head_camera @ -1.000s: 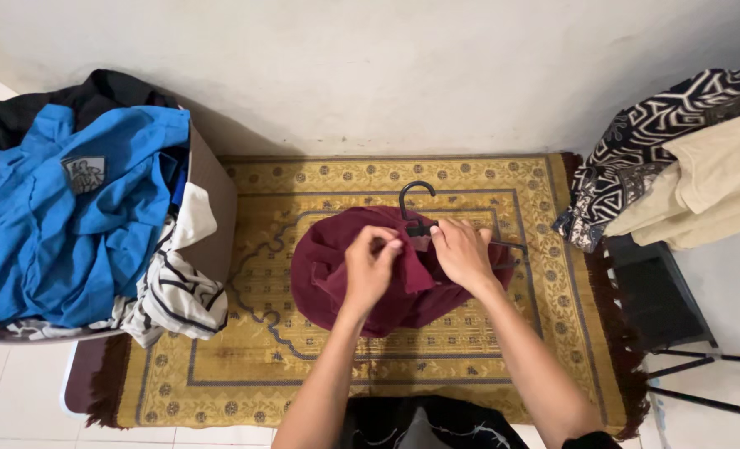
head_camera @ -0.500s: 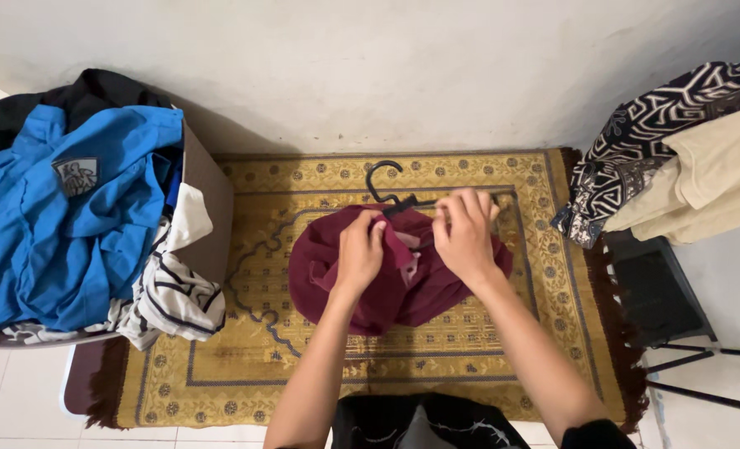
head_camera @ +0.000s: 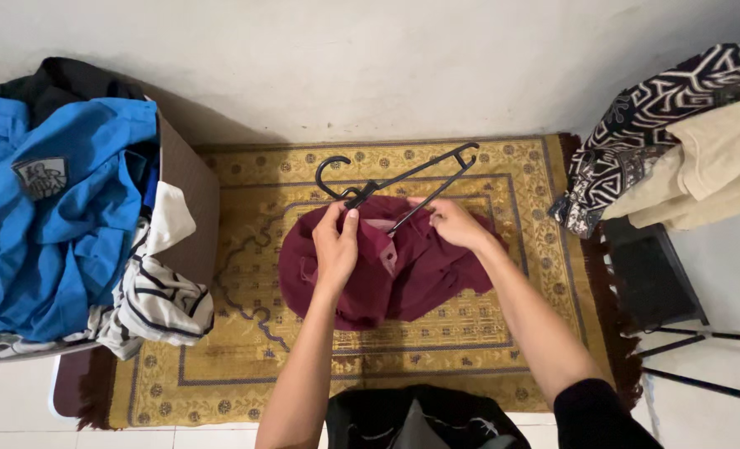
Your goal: The person takes a maroon polo shirt from a laundry basket, places it on a hanger, and hangs it on a clothing rack. They then take a blue shirt from the basket and place it on a hanger.
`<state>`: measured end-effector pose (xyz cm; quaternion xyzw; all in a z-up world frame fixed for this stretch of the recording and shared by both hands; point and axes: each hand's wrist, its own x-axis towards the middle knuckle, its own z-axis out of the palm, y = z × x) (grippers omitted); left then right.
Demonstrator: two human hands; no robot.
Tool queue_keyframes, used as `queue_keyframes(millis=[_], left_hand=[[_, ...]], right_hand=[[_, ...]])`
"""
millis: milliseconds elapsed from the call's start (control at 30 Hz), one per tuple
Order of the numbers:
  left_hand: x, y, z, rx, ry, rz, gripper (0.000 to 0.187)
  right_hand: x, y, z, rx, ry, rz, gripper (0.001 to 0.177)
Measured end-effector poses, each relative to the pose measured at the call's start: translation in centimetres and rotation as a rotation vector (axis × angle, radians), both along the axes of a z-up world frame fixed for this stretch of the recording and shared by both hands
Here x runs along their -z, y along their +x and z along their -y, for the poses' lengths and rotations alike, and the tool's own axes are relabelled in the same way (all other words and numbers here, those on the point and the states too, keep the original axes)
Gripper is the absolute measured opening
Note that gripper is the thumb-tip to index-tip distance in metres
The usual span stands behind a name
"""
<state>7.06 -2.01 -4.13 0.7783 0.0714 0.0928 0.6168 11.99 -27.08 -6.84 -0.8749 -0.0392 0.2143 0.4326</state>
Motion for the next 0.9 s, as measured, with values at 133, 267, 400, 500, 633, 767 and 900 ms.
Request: queue_keyframes(millis=[133,267,400,500,633,767,900], left_hand=[[-0.1,0.2,-0.6,0.01,-0.034,0.097,0.016],[-0.8,0.0,-1.7,0.031,0.024,-0.045,0.018],[-1.0,0.0,-2.9,0.118,0.017,-0.041,0.021],[-0.8,-0.2,-3.5,0.173,0.017,-0.036,0.022],[-1.0,-0.5,-3.9,0.261,0.005,0.077,0.021],[-2.3,-1.0,-3.7,0.255,0.062,-0.025,0.022],[-4.3,-1.9,-3.2,0.208,0.25,-0.147,0.025]], right_hand=[[0.4,1.4,0.2,-0.255,-0.152,-0.009,0.049],[1.1,1.5,1.7,-0.345,-0.318,-0.031,0.023],[0.4,0.3,4.9,-0.294,-0.268,0.069,0.018],[-1.3,-0.7,7.3,-0.206,-0.252,0.148,0.016],[-3.6,-2.0,8.5,-0.046,-0.187,0.113,0.016],[-5.1,-3.0,8.5,0.054,-0.161,0.214,0.02],[-5.4,-3.7,8.1,0.072,-0.209,0.273,0.018]])
